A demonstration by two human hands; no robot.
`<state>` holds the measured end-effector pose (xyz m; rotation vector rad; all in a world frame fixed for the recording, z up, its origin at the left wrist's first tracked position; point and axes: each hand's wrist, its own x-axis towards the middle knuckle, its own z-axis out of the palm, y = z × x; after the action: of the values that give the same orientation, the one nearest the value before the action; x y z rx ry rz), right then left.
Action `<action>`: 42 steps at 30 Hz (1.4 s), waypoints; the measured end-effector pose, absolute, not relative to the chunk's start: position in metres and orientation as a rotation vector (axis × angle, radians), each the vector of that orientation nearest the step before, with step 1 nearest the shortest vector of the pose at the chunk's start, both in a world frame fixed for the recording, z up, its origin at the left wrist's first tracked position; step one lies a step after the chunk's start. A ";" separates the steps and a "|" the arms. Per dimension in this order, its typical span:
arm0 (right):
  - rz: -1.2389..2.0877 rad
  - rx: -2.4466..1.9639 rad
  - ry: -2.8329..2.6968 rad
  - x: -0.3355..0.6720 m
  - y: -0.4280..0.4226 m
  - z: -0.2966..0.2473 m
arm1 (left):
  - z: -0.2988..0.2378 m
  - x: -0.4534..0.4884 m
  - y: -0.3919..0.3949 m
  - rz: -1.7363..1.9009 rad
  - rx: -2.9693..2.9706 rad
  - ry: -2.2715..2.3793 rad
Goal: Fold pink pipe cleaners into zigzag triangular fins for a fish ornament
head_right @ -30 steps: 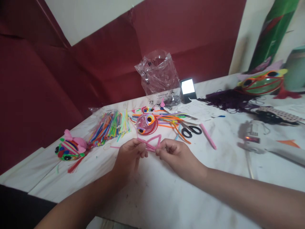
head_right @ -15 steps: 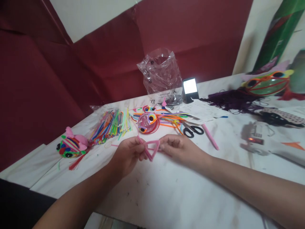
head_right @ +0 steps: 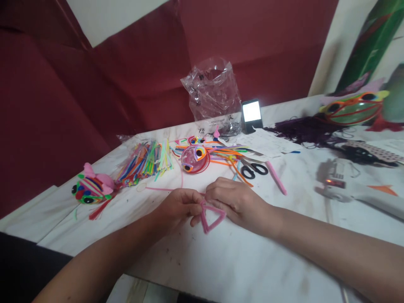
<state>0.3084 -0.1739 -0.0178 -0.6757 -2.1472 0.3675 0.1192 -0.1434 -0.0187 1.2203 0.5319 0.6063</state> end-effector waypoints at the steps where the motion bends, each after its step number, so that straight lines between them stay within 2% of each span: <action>1: 0.354 -0.687 -2.149 0.308 -0.175 -0.018 | -0.019 0.120 -0.143 0.643 1.215 0.535; 5: 0.435 -0.824 -2.067 0.302 -0.181 -0.021 | -0.021 0.121 -0.145 0.798 1.247 0.609; 9: 0.757 -0.978 -1.915 0.294 -0.185 -0.021 | -0.021 0.121 -0.147 0.884 1.272 0.663; 14: 1.080 -0.914 -1.789 0.292 -0.185 -0.019 | -0.020 0.122 -0.147 0.874 1.255 0.668; 23: 1.119 -0.915 -1.754 0.290 -0.186 -0.019 | -0.012 0.121 -0.149 0.853 1.324 0.782; 35: 1.152 -0.944 -1.660 0.285 -0.188 -0.019 | -0.015 0.119 -0.150 1.081 1.455 0.800; 42: 0.994 -1.033 -1.704 0.282 -0.190 -0.028 | -0.011 0.124 -0.157 1.105 1.495 0.848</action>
<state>0.2816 -0.1903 -0.0279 -1.0329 -1.7036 0.9944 0.1236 -0.1565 -0.0110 1.4953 0.8484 1.1046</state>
